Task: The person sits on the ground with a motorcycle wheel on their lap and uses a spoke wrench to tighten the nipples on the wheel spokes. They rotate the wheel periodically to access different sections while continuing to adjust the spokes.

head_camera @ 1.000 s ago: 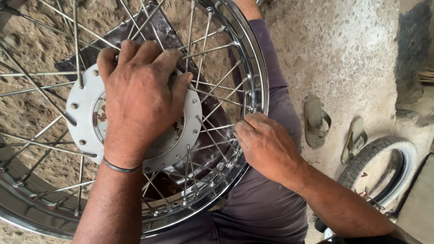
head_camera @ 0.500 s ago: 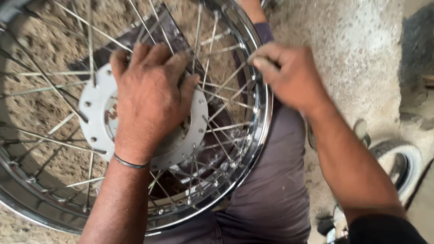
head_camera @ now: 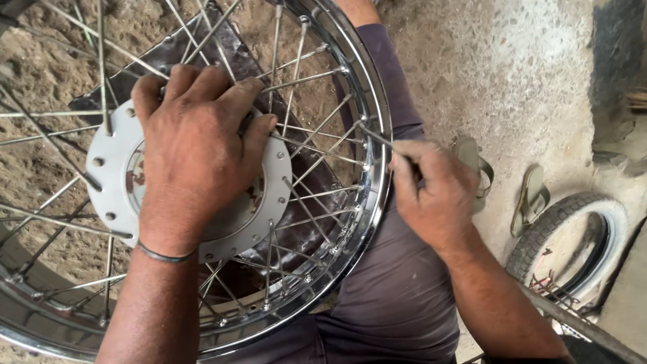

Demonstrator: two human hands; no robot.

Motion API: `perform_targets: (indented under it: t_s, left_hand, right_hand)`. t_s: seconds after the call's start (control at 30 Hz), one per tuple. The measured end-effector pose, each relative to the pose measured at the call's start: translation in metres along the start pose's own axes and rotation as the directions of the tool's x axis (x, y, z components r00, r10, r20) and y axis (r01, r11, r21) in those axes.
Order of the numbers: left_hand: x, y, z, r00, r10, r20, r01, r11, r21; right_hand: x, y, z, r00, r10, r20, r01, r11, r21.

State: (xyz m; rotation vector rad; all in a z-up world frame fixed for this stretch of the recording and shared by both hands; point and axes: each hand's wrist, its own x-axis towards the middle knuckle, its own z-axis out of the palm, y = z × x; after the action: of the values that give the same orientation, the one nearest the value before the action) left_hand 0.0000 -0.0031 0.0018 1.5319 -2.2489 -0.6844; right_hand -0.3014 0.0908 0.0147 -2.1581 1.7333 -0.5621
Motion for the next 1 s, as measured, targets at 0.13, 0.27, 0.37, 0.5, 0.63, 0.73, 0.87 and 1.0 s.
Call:
perform_targets:
  t_s: [0.13, 0.27, 0.37, 0.5, 0.63, 0.73, 0.87, 1.0]
  left_hand:
    - [-0.002, 0.0, 0.0, 1.0, 0.003, 0.013, -0.003, 1.0, -0.011]
    - [-0.002, -0.002, 0.004, 1.0, 0.002, 0.025, -0.003, 1.0, 0.025]
    - [-0.002, -0.002, 0.004, 1.0, 0.014, 0.02, -0.014, 0.999, 0.028]
    - [0.001, 0.003, 0.0, 1.0, 0.003, 0.026, -0.004, 1.0, 0.03]
    - [0.001, 0.004, -0.002, 0.997, -0.036, 0.068, 0.034, 0.999, 0.025]
    - [0.0, 0.006, 0.002, 0.999, -0.004, 0.042, 0.002, 0.999, 0.047]
    - [0.004, 0.025, 0.003, 0.999, 0.023, -0.025, -0.019, 0.986, 0.163]
    - [0.001, 0.074, 0.008, 0.971, -0.152, -0.186, 0.151, 0.988, -0.02]
  right_hand:
    - [-0.009, -0.002, 0.006, 1.0, 0.003, -0.02, -0.003, 1.0, 0.014]
    - [-0.01, -0.006, 0.007, 0.998, -0.001, -0.057, 0.004, 0.999, 0.053]
    - [-0.008, -0.008, 0.007, 0.998, 0.037, -0.043, -0.034, 0.997, 0.076]
    - [-0.004, -0.008, 0.008, 0.995, 0.041, 0.087, -0.047, 0.996, 0.075]
    - [0.009, -0.007, -0.001, 0.985, 0.109, 0.132, -0.125, 0.984, 0.123]
    - [0.029, -0.007, 0.007, 0.994, 0.112, -0.012, -0.108, 0.977, 0.184]
    - [0.052, 0.013, 0.017, 0.964, 0.259, -0.059, -0.191, 0.83, 0.524]
    - [0.045, 0.039, 0.015, 0.868, 0.461, -0.184, -0.097, 0.52, 0.849]
